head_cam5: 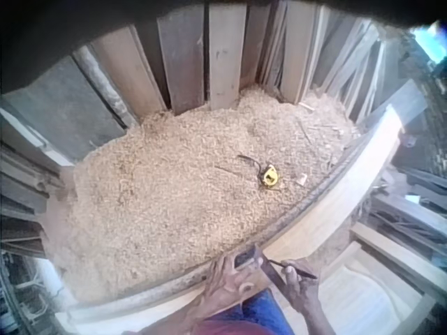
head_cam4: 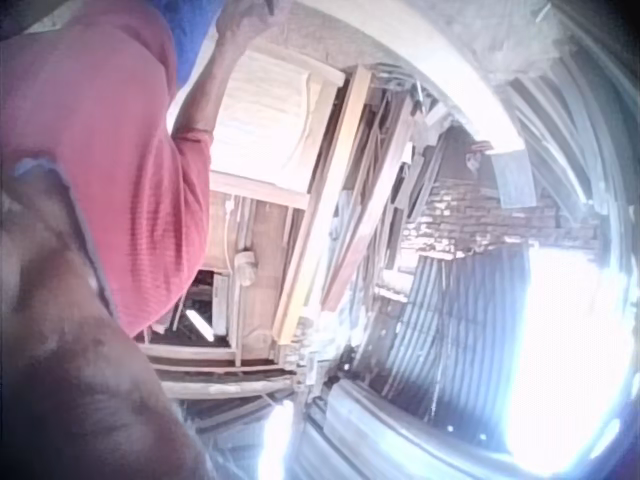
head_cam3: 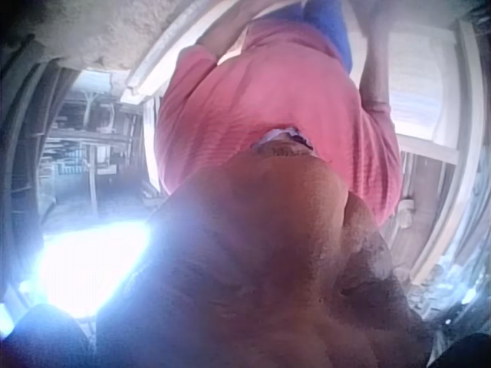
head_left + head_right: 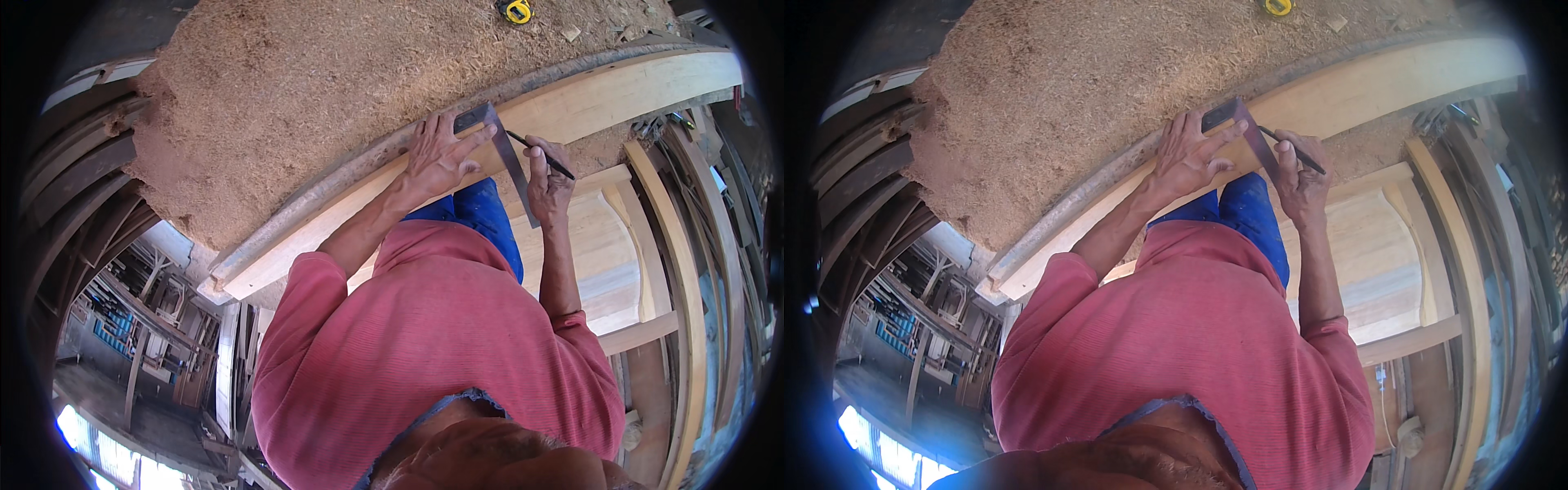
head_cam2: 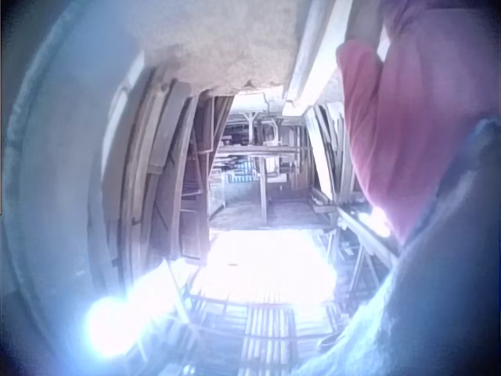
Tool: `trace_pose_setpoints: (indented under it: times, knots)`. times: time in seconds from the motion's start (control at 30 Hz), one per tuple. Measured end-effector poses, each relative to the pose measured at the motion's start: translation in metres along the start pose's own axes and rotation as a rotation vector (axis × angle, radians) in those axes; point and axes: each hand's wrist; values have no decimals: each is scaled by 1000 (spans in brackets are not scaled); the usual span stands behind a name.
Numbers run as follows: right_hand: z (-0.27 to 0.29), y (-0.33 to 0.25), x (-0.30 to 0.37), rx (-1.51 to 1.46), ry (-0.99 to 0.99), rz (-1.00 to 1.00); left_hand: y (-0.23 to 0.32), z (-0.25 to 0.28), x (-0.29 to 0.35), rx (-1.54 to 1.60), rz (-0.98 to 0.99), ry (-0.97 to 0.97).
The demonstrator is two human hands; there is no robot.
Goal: The person measures a long curved wooden plank with a tape measure and marks it using a square and a pencil. They repeatedly reposition the square and pencil to draw straight lines along the plank's length.
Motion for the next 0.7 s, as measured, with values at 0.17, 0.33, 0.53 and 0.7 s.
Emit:
trace_pose_setpoints:
  times: [0.17, 0.33, 0.53, 0.7]
  knots:
    - [-6, -1, -1, 18, 4, 54, 2, 2, 1, -37, -26, 22]
    - [-8, -6, 1, 154, -14, 174, 1, 2, 0, -24, -17, 18]
    - [1, -28, 28, -62, 106, 18, 4, 1, 9, -46, -58, 107]
    - [0, -34, 76, 139, -148, -60, 24, 1, 61, 96, -65, 267]
Point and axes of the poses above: each hand's wrist, its own x-axis away from the middle knuckle, its own z-axis out of the back of the hand, y = z × x, and after that the axes turned 5 degrees about x, right-handed
